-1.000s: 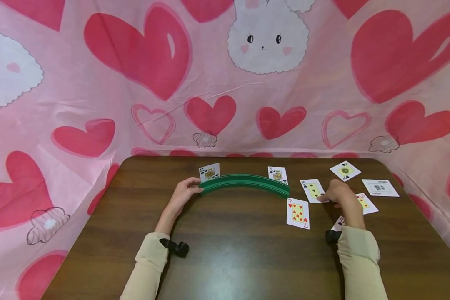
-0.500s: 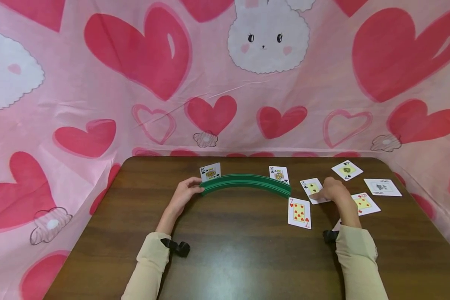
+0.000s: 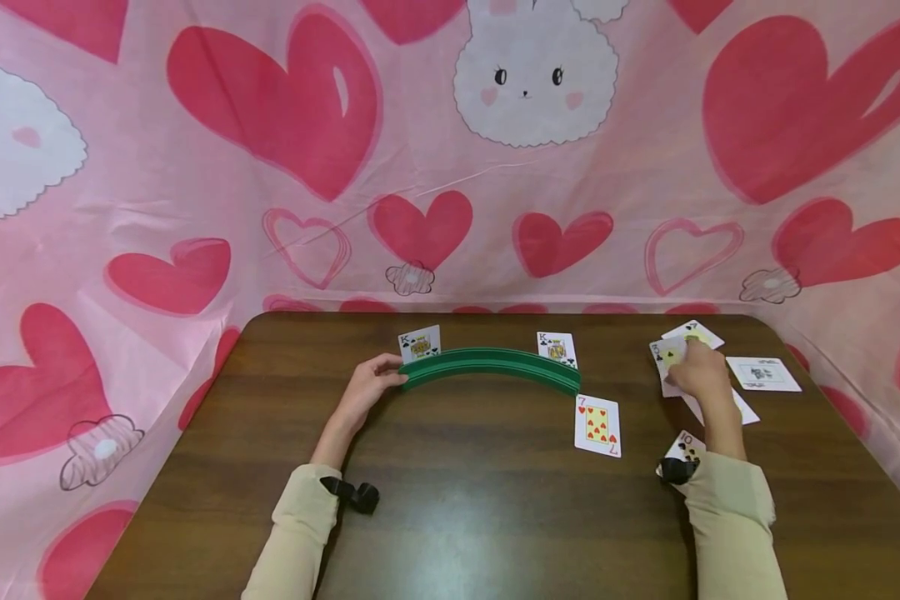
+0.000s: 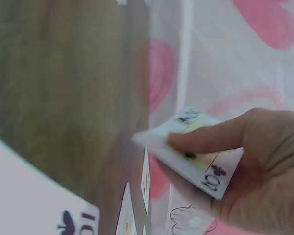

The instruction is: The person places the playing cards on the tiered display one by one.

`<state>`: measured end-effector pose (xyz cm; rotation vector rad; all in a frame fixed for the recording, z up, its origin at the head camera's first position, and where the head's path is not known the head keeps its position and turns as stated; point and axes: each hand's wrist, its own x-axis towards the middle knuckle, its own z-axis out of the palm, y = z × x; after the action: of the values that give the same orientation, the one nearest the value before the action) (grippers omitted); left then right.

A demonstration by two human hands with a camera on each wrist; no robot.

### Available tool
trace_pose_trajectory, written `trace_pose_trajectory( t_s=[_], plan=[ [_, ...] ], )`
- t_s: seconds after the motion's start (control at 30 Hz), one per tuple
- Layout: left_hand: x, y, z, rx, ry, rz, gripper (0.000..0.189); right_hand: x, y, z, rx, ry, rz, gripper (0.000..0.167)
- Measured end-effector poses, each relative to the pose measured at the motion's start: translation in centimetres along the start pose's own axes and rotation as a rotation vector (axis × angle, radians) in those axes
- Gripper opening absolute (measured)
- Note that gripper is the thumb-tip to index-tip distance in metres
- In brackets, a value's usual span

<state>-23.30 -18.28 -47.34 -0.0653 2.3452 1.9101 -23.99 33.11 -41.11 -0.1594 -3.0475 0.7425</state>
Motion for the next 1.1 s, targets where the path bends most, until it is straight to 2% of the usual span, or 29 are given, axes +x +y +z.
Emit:
trace_pose_trajectory(
  t_s=[0.1,0.33,0.53,0.8,0.83,0.93,0.97,1.03,1.1],
  plan=[
    [0.0,0.0,0.0,-0.002,0.0,0.002,0.032,-0.1,0.1,-0.5,0.103,0.08,0.002,0.04],
    [0.1,-0.1,0.0,0.0,0.005,0.016,0.031,-0.2,-1.0,-1.0,0.372,0.154,0.073,0.04],
    [-0.1,0.0,0.0,-0.005,0.001,0.019,0.033,-0.3,-1.7,-1.4,0.649,0.12,0.114,0.051],
    [0.1,0.0,0.0,-0.005,0.012,0.001,0.033,-0.4,-2.3,-1.9,1.041,0.008,0.075,0.061],
    [0.1,-0.1,0.0,-0.002,0.013,0.004,0.033,-0.4,-2.3,-1.9,1.062,0.006,0.066,0.06],
    [0.1,0.0,-0.1,0.002,0.004,0.009,0.033,-0.5,-2.4,-1.9,1.13,0.013,0.048,0.04],
    [-0.2,0.5,-0.1,0.004,-0.002,0.011,0.032,-0.6,-2.5,-1.9,1.144,0.02,0.039,0.029],
    [-0.3,0.6,0.0,0.003,-0.003,0.013,0.033,-0.7,-2.7,-1.8,1.182,0.034,0.026,0.01],
    [-0.4,0.6,0.0,0.003,-0.005,0.006,0.032,-0.9,-3.1,-1.8,1.213,0.047,0.013,0.012]
  ],
)
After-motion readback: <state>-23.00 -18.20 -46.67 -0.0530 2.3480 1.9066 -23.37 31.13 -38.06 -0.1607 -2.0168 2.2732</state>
